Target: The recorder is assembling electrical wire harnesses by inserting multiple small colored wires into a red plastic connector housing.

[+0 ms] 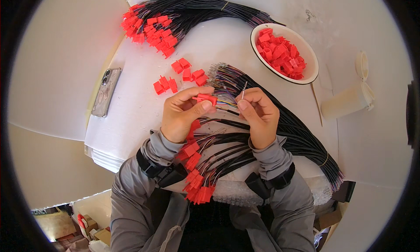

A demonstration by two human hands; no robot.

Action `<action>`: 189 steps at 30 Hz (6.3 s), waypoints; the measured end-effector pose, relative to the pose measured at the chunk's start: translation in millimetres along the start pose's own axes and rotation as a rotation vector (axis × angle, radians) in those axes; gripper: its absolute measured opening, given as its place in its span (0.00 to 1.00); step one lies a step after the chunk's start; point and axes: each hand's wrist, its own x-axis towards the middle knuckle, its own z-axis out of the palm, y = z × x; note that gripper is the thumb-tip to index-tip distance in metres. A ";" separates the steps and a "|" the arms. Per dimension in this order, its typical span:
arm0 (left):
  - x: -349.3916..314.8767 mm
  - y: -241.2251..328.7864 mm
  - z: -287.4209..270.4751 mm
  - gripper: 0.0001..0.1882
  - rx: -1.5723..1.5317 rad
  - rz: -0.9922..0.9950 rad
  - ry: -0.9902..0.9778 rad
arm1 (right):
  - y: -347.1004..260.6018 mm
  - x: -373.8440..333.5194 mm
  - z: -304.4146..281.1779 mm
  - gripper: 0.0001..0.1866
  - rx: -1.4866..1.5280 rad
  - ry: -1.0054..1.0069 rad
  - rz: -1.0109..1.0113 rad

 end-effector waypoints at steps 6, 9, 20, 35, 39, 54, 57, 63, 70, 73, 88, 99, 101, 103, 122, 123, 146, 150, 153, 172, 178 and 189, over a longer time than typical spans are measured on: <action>0.9 -2.2 -1.3 0.15 -0.009 0.017 0.036 | 0.7 0.4 -0.8 0.03 0.037 -0.052 0.007; 0.6 -2.5 -1.6 0.15 -0.018 0.000 0.045 | 0.5 0.6 -0.1 0.03 0.046 -0.060 0.011; 0.3 -1.1 0.1 0.15 -0.016 0.000 0.032 | 2.9 0.1 -1.5 0.04 0.010 -0.084 0.006; -0.1 -1.4 -1.7 0.16 -0.007 -0.023 0.004 | -7.0 4.8 1.6 0.08 -0.410 -0.209 -0.381; -0.5 1.1 2.4 0.16 0.008 -0.032 0.022 | -6.8 4.4 0.7 0.08 -0.491 -0.133 -0.361; -0.8 1.7 0.0 0.16 0.011 -0.053 0.002 | -6.2 4.5 0.1 0.08 -0.482 -0.081 -0.374; -0.8 1.9 0.4 0.16 0.002 -0.060 0.007 | -6.7 4.4 -0.4 0.08 -0.494 -0.094 -0.379; -0.7 1.2 -0.1 0.16 -0.003 -0.052 -0.003 | -7.6 4.4 0.1 0.08 -0.501 -0.098 -0.374; -0.9 1.7 0.4 0.16 0.005 -0.054 -0.003 | -8.0 4.0 1.7 0.08 -0.495 -0.094 -0.365; -0.7 1.6 0.7 0.16 0.014 -0.044 -0.011 | -7.7 3.4 1.2 0.07 -0.495 -0.088 -0.354; -1.5 3.6 2.3 0.17 0.014 -0.040 -0.057 | -10.6 5.9 -0.8 0.09 -0.611 -0.088 -0.524; -2.0 3.9 2.9 0.17 0.038 -0.039 -0.088 | -10.8 5.3 -0.2 0.08 -0.654 -0.090 -0.528; -1.7 4.3 3.2 0.17 0.048 -0.049 -0.090 | -10.8 5.2 0.1 0.08 -0.656 -0.089 -0.530; -1.6 3.2 3.0 0.17 0.062 -0.033 -0.101 | -10.9 5.0 0.7 0.08 -0.657 -0.088 -0.532; -2.0 5.1 3.5 0.17 0.021 -0.020 -0.078 | -3.8 3.1 -0.4 0.06 -0.111 -0.080 -0.112; -2.0 5.1 3.3 0.17 0.021 -0.020 -0.078 | -4.1 2.9 -0.1 0.06 -0.084 -0.107 -0.091; -1.0 3.9 1.9 0.17 0.100 -0.054 -0.050 | -0.9 3.4 -5.9 0.04 0.003 -0.034 -0.129; -1.2 6.2 3.7 0.17 0.078 -0.040 -0.046 | -2.7 2.9 -4.9 0.04 -0.050 -0.029 -0.172; -1.5 6.3 3.9 0.16 0.087 -0.037 -0.039 | -3.2 2.9 -5.4 0.05 -0.126 -0.054 -0.226; 0.5 -0.9 -2.8 0.11 0.067 0.084 0.090 | -12.1 6.8 -7.7 0.05 -0.504 -0.050 -0.277; -3.6 3.8 2.5 0.11 0.142 0.140 0.078 | -4.9 2.4 -0.5 0.05 -0.372 -0.050 -0.145; -5.3 9.5 2.2 0.15 0.446 0.417 -0.012 | -4.8 3.7 -2.3 0.07 -0.476 -0.020 -0.276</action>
